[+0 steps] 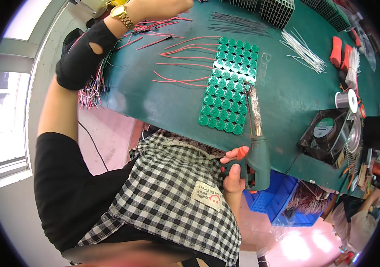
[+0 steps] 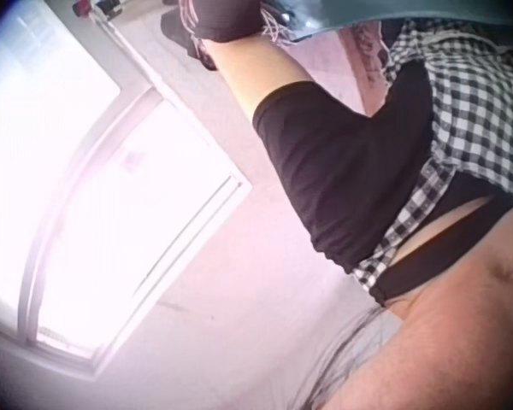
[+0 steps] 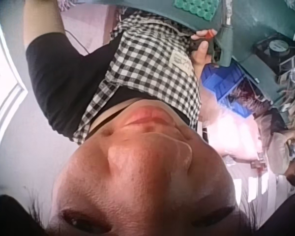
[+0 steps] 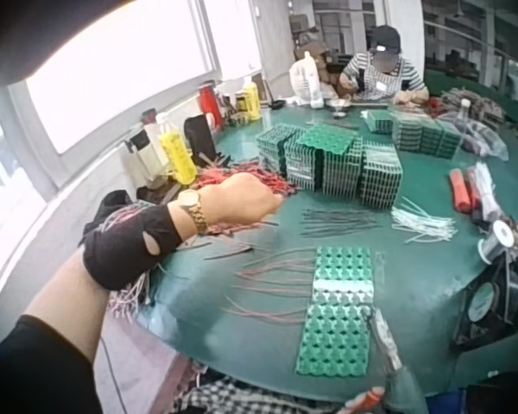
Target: The person solders wires to LED components on a circuit board using a soldering iron.
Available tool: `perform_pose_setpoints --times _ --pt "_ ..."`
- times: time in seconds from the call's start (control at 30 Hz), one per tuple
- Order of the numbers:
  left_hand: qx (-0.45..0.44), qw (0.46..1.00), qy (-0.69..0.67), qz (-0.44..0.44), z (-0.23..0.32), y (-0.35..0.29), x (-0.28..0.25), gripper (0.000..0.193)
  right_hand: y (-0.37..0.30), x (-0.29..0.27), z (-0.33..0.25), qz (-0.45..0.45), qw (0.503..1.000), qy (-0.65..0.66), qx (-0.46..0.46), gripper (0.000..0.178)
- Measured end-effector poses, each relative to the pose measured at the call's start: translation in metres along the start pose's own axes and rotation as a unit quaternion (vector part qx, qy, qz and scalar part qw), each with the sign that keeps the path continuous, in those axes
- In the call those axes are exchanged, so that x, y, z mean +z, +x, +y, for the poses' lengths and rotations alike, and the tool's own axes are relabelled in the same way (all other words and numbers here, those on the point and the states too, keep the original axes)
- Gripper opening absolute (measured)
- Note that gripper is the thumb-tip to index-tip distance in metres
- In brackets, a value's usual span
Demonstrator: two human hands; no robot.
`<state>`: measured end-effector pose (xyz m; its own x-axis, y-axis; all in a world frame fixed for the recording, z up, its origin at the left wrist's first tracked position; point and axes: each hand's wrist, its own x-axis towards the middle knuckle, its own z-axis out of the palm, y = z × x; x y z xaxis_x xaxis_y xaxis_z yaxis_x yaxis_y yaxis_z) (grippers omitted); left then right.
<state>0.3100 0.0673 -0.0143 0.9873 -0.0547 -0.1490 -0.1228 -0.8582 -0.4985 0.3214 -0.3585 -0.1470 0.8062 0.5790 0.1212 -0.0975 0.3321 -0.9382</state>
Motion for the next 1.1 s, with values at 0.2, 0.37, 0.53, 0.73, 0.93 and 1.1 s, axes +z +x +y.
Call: perform_pose_setpoints --times 0.2,0.37,0.53,0.73,0.93,1.1 --pt "-0.197 0.912 -0.317 0.167 0.037 0.009 0.042 0.021 0.002 0.007 -0.004 -0.013 1.000 -0.003 -0.023 0.046" --pt "-0.201 0.877 -0.313 0.304 0.045 0.002 0.084 0.019 0.004 0.004 -0.002 -0.028 0.999 -0.025 -0.024 0.046" --pt "-0.180 0.854 -0.268 0.408 0.046 0.001 0.080 0.014 0.001 0.003 -0.003 0.004 1.000 -0.009 -0.015 0.046" --pt "-0.252 0.612 -0.561 0.497 0.041 -0.003 0.060 0.016 0.001 0.000 -0.006 0.001 1.000 -0.019 0.000 0.050" --pt "-0.210 0.419 -0.673 0.572 0.036 -0.010 0.022 0.018 0.002 0.002 -0.006 0.006 1.000 -0.024 -0.012 0.045" --pt "-0.178 0.434 -0.597 0.650 0.022 -0.004 0.012 0.007 0.005 0.000 -0.002 -0.006 0.999 -0.038 -0.024 0.045"
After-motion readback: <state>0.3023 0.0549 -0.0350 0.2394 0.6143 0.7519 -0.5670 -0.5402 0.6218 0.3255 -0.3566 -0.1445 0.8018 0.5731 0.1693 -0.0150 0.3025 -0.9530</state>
